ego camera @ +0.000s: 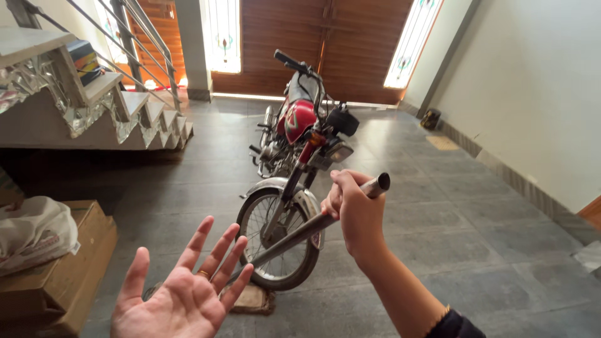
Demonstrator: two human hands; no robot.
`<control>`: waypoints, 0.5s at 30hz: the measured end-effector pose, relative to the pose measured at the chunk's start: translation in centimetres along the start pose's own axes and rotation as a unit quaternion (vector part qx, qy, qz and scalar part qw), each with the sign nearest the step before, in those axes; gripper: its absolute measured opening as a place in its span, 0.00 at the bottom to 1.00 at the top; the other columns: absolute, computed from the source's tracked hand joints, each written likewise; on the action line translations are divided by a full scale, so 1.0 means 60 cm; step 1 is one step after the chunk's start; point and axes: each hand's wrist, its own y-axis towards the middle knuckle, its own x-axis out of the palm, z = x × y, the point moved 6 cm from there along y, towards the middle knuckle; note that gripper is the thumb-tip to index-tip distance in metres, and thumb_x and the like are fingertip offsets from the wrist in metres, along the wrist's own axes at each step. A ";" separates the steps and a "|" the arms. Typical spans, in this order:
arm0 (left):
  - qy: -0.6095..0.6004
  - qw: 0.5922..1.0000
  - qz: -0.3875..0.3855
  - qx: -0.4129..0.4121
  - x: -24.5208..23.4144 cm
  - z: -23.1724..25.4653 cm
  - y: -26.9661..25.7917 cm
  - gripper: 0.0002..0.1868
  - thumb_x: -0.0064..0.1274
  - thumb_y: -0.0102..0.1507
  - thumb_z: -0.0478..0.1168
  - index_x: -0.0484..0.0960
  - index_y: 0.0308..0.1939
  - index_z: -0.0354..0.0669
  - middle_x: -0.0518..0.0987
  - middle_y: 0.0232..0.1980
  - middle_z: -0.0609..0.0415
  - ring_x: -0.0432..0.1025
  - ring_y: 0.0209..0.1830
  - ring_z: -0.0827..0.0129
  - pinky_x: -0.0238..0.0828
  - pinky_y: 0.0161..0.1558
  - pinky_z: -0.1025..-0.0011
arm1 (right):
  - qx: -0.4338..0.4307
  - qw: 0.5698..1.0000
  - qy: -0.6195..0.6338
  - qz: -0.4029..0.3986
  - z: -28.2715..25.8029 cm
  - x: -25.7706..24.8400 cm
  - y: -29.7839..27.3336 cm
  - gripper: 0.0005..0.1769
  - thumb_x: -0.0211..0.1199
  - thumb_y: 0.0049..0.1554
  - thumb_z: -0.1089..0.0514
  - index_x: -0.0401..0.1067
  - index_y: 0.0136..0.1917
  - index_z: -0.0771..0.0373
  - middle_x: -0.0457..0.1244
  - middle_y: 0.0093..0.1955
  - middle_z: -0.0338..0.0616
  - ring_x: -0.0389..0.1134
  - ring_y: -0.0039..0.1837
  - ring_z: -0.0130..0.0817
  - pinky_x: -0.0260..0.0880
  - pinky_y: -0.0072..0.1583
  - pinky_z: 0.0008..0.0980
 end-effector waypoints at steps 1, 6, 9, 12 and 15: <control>-0.001 1.000 -0.007 0.001 0.005 -0.002 0.000 0.44 0.40 0.71 0.67 0.45 0.80 0.46 0.48 0.82 0.38 0.44 0.83 0.48 0.41 0.81 0.43 | -0.006 1.000 -0.001 -0.007 -0.012 0.003 -0.007 0.23 0.56 0.58 0.64 0.56 0.22 0.59 0.48 0.19 0.36 0.48 0.22 0.28 0.61 0.33 0.34; -0.008 1.000 -0.005 -0.022 0.017 -0.012 -0.007 0.43 0.40 0.72 0.67 0.46 0.79 0.44 0.51 0.80 0.35 0.45 0.82 0.45 0.40 0.80 0.40 | -0.002 1.000 -0.013 0.008 -0.050 -0.001 -0.058 0.24 0.56 0.58 0.64 0.57 0.22 0.60 0.48 0.18 0.36 0.49 0.22 0.28 0.62 0.33 0.34; -0.038 0.998 -0.009 -0.058 0.041 -0.020 -0.018 0.43 0.40 0.71 0.67 0.47 0.79 0.45 0.52 0.80 0.35 0.46 0.82 0.47 0.41 0.80 0.41 | 0.006 1.000 -0.020 0.018 -0.072 0.010 -0.102 0.22 0.56 0.58 0.64 0.60 0.22 0.61 0.49 0.18 0.36 0.48 0.21 0.27 0.61 0.32 0.34; -0.030 0.997 -0.010 -0.077 0.060 -0.037 -0.042 0.43 0.40 0.70 0.66 0.47 0.79 0.43 0.53 0.79 0.35 0.47 0.81 0.46 0.43 0.79 0.42 | 0.012 1.000 -0.022 0.018 -0.079 0.022 -0.160 0.23 0.55 0.58 0.65 0.60 0.22 0.61 0.49 0.18 0.36 0.48 0.21 0.27 0.60 0.32 0.34; -0.040 0.995 0.008 -0.091 0.074 -0.055 -0.083 0.43 0.40 0.71 0.66 0.48 0.79 0.44 0.54 0.79 0.36 0.48 0.81 0.46 0.44 0.79 0.41 | 0.001 1.000 -0.023 0.013 -0.083 0.032 -0.224 0.25 0.55 0.60 0.64 0.58 0.22 0.61 0.49 0.19 0.35 0.48 0.21 0.26 0.60 0.32 0.32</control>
